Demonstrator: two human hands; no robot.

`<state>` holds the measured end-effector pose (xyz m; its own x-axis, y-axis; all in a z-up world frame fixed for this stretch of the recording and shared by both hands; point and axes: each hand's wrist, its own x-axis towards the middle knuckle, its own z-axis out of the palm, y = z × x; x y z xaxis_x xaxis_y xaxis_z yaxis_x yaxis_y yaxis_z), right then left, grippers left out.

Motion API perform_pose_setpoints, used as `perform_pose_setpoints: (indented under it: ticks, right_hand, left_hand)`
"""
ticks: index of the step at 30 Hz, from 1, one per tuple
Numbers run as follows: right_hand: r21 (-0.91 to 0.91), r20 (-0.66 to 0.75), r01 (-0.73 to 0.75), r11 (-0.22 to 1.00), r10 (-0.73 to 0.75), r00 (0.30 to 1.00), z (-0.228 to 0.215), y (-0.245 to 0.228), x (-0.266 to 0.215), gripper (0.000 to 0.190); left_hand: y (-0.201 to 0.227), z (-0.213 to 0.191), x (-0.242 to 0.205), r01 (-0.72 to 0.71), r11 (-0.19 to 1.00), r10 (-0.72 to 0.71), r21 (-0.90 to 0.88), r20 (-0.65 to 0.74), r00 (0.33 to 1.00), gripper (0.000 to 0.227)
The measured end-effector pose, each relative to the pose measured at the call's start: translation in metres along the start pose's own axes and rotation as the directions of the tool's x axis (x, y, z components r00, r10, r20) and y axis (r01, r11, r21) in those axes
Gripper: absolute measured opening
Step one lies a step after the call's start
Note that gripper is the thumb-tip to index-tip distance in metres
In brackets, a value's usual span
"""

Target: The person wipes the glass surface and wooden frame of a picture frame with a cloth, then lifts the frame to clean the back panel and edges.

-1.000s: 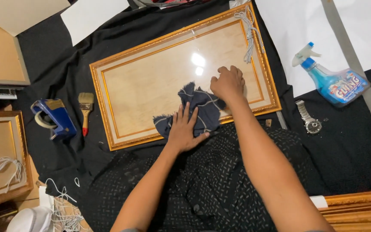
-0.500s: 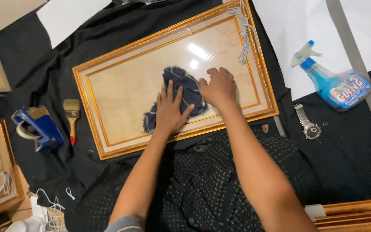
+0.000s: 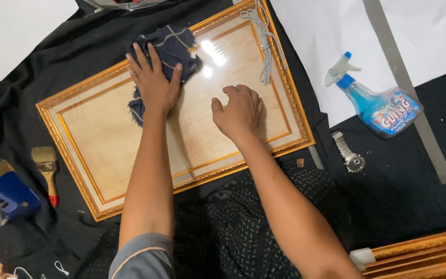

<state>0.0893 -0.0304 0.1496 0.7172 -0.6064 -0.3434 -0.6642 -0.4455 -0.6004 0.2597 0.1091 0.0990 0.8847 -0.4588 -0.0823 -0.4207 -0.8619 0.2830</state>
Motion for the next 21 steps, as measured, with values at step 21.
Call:
perform_pose_setpoints:
  ticks: [21]
  right_hand:
    - [-0.089,0.202,0.085,0.992,-0.065,0.977,0.002,0.013,-0.032,0.056]
  left_hand:
    - [0.038,-0.084,-0.284,-0.124,0.992,0.057,0.035,0.742,0.668,0.135]
